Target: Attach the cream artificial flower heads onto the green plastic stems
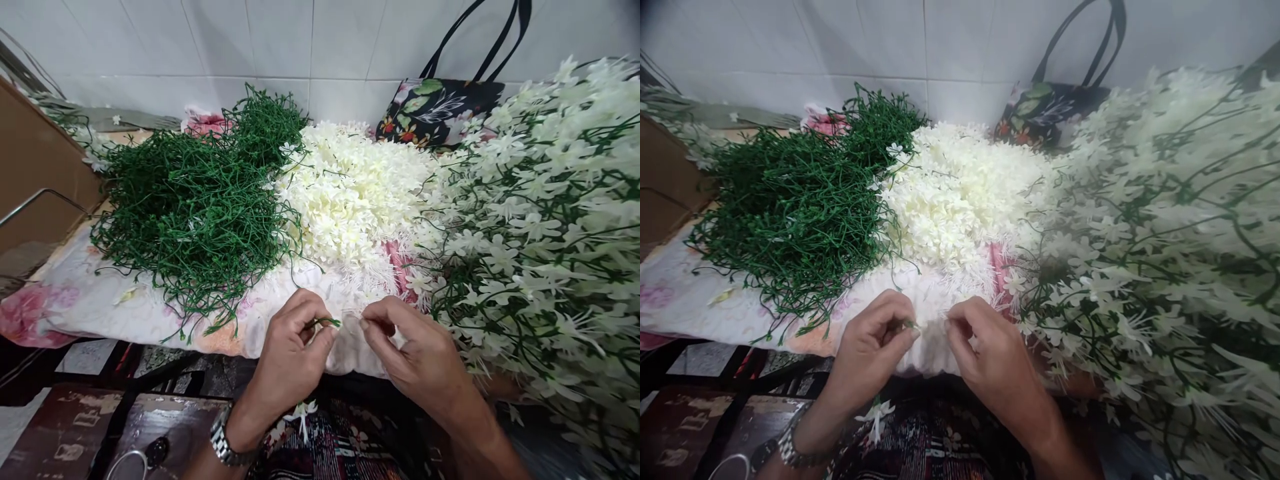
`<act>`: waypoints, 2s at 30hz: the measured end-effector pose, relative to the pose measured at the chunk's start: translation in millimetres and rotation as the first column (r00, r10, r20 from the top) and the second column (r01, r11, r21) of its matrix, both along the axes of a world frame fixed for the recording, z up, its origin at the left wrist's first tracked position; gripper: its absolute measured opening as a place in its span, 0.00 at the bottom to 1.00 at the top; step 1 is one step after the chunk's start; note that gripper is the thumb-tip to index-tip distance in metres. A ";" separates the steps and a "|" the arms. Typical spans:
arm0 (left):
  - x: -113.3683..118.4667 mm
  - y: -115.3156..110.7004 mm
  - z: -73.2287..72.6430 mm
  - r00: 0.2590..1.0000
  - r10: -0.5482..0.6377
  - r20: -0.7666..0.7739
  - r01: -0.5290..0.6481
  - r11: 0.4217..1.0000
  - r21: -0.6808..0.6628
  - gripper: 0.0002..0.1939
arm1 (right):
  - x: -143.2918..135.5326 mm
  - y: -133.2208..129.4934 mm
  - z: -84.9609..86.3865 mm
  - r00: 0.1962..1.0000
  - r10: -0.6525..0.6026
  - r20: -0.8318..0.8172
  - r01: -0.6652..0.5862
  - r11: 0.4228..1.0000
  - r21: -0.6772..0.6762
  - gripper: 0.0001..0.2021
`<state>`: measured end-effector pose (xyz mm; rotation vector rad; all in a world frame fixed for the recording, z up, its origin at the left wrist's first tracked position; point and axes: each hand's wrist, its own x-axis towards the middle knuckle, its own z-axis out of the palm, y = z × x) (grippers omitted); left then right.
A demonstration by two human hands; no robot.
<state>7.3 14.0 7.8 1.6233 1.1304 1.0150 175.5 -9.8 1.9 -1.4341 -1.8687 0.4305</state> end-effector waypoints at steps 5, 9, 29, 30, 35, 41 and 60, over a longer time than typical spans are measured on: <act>-7.0 1.0 3.1 0.913 0.126 0.387 0.039 0.919 -0.391 0.06 | -1.9 -2.9 6.8 0.948 -0.025 -0.316 -0.012 0.994 -0.112 0.03; -7.2 -0.6 4.7 0.844 0.266 0.465 0.035 0.839 -0.544 0.09 | -8.0 -5.8 12.0 0.840 -0.060 -0.539 -0.058 0.978 -0.199 0.03; -8.1 -13.1 -6.4 0.894 0.205 0.399 -0.084 0.950 -0.300 0.05 | -43.3 -0.1 -7.0 0.757 0.045 -0.652 -0.071 0.997 -0.014 0.04; -8.1 -13.4 -6.6 0.893 0.209 0.399 -0.086 0.948 -0.306 0.05 | -43.2 -0.2 -8.1 0.750 0.050 -0.660 -0.078 0.997 -0.013 0.04; -7.0 -14.4 -6.6 0.894 0.216 0.393 -0.086 0.942 -0.324 0.04 | -41.9 -0.5 -11.5 0.708 0.068 -0.703 -0.106 0.994 -0.010 0.05; -6.9 -15.5 -7.0 0.906 0.219 0.364 -0.094 0.939 -0.330 0.04 | -41.0 0.0 -14.0 0.677 0.074 -0.732 -0.116 0.993 -0.008 0.04; -19.6 -6.0 1.3 0.948 0.001 0.319 0.038 0.992 -0.118 0.05 | -21.9 8.9 -1.9 0.559 0.176 -0.810 -0.504 0.848 -0.164 0.10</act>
